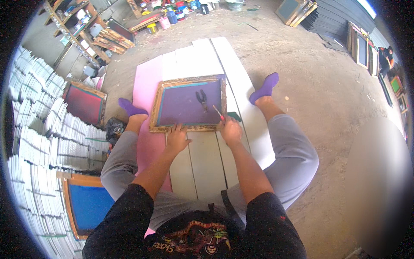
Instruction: The person sits on the floor and uses pliers to trim excess material from the edges of a purple screen frame. The person repeatedly repositions the frame and uses the pliers to pull and cut along the perimeter.
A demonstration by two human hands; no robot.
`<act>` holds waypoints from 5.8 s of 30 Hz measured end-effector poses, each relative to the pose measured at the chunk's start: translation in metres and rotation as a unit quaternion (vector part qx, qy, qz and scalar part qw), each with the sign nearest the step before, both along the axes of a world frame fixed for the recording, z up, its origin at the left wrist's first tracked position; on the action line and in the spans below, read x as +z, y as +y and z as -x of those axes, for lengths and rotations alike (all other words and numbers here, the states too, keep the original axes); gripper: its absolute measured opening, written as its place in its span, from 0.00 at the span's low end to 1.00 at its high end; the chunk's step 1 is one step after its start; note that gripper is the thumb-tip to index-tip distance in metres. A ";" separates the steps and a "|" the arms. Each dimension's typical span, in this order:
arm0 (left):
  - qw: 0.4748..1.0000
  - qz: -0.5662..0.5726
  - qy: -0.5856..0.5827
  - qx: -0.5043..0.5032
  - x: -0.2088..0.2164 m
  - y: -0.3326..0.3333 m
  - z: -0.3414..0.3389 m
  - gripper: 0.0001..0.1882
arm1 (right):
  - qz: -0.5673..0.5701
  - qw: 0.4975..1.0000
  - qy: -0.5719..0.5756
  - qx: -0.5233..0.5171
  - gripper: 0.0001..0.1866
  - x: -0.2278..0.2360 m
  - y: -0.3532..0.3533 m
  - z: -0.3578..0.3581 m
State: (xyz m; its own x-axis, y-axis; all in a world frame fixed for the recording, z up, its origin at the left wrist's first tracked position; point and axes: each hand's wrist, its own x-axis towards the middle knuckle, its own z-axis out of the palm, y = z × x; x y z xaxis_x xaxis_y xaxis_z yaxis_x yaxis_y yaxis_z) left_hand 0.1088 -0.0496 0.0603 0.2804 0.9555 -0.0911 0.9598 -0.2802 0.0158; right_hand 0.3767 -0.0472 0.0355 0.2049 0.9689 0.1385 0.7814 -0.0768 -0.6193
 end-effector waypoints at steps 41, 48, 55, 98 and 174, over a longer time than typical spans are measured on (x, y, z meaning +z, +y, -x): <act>0.987 0.013 -0.160 -0.012 -0.038 0.068 0.132 0.22 | 0.023 0.992 -0.099 0.076 0.22 -0.032 0.123 0.136; 0.976 0.160 -0.145 -0.028 -0.024 0.088 0.126 0.25 | 0.082 0.973 -0.204 -0.073 0.38 -0.043 0.185 0.119; 0.976 0.138 -0.163 -0.047 -0.037 0.085 0.117 0.24 | 0.082 0.979 -0.181 -0.050 0.28 -0.037 0.196 0.129; 0.874 0.304 -0.333 -0.181 -0.008 -0.013 0.097 0.14 | 0.339 0.871 0.045 0.351 0.29 0.024 -0.051 0.142; 0.929 0.261 -0.260 0.019 -0.035 0.030 0.183 0.13 | 0.436 0.860 0.239 0.117 0.16 0.001 -0.075 0.232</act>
State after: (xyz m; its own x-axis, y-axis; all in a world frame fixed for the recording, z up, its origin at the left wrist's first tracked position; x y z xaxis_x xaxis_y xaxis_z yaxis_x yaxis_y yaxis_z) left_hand -0.0743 -0.0194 0.0256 0.3837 0.8293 -0.4062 0.7931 -0.0707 0.6049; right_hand 0.1446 -0.1219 0.0361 -0.1783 0.6848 -0.7066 0.5116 -0.5489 -0.6610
